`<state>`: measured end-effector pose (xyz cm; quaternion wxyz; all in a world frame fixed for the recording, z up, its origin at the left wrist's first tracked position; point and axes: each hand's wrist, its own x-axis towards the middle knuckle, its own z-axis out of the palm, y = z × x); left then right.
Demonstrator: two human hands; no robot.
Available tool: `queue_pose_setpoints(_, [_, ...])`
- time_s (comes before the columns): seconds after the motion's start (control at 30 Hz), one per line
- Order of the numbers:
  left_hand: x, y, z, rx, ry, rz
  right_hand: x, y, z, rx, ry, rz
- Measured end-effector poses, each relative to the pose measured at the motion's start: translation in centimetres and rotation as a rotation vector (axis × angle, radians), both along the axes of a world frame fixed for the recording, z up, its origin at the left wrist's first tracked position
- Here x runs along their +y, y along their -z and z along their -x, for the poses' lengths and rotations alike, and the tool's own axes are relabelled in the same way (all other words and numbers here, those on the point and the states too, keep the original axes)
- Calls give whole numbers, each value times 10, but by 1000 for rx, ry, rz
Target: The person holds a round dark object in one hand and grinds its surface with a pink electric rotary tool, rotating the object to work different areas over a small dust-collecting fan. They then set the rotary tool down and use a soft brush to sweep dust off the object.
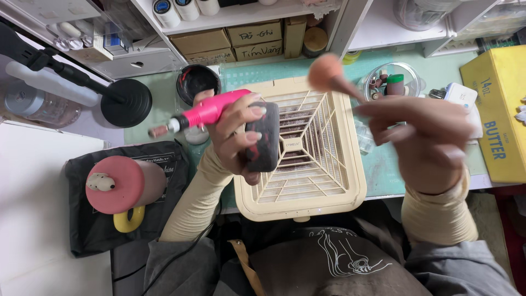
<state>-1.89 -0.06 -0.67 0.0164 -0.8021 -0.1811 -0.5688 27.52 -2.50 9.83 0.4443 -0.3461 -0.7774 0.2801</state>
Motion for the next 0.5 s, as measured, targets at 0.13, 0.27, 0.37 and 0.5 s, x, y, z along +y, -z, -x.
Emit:
queue_pose_setpoints(0.13, [-7,0,4,124,-131,-149,9,-13,36,-436,-189,-266])
queue_pose_setpoints(0.27, [-14,4,8,256,-224,-289,27,-11,55,-550,-308,-128])
queue_pose_setpoints(0.37, [-13,7,5,248,-304,-358,31,-13,57,-482,-367,-153])
queue_pose_setpoints(0.5, [-10,-5,1,153,-290,-162,21,-20,57,-333,-295,-337])
